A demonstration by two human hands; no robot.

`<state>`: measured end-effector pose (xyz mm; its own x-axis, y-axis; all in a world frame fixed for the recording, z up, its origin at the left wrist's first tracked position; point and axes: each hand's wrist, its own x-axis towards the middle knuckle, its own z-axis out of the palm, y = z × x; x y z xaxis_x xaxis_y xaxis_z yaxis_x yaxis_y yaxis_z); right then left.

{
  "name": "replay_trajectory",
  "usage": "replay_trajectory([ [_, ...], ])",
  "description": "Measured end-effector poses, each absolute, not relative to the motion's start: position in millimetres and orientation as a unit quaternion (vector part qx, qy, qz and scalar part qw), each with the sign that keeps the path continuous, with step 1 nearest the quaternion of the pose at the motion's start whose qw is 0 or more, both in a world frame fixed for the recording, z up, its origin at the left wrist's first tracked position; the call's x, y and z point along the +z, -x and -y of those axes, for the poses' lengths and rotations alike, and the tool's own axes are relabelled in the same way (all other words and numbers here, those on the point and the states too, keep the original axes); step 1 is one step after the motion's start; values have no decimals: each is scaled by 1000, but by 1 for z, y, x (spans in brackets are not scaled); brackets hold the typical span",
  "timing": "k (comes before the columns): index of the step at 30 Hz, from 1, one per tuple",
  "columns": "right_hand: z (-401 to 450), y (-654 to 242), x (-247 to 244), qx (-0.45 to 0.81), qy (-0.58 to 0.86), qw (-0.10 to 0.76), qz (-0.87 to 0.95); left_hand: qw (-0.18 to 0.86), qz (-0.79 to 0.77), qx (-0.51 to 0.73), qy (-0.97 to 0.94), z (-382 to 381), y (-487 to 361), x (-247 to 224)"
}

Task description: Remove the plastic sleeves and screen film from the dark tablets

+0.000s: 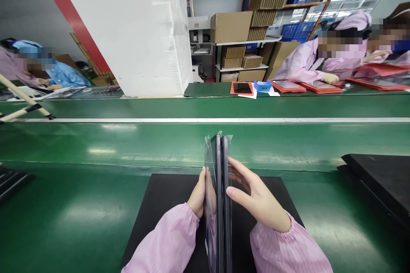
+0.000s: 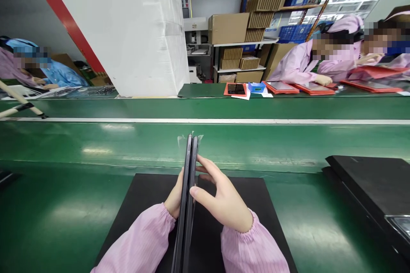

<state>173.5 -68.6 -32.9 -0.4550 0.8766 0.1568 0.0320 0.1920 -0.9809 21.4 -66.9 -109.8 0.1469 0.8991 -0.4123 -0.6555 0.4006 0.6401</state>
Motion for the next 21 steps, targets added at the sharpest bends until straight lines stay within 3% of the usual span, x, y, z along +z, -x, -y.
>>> replay_trajectory([
  [21, 70, -183, -27, 522, 326, 393, 683, 706, -449, 517, -183, 70, -19, -109],
])
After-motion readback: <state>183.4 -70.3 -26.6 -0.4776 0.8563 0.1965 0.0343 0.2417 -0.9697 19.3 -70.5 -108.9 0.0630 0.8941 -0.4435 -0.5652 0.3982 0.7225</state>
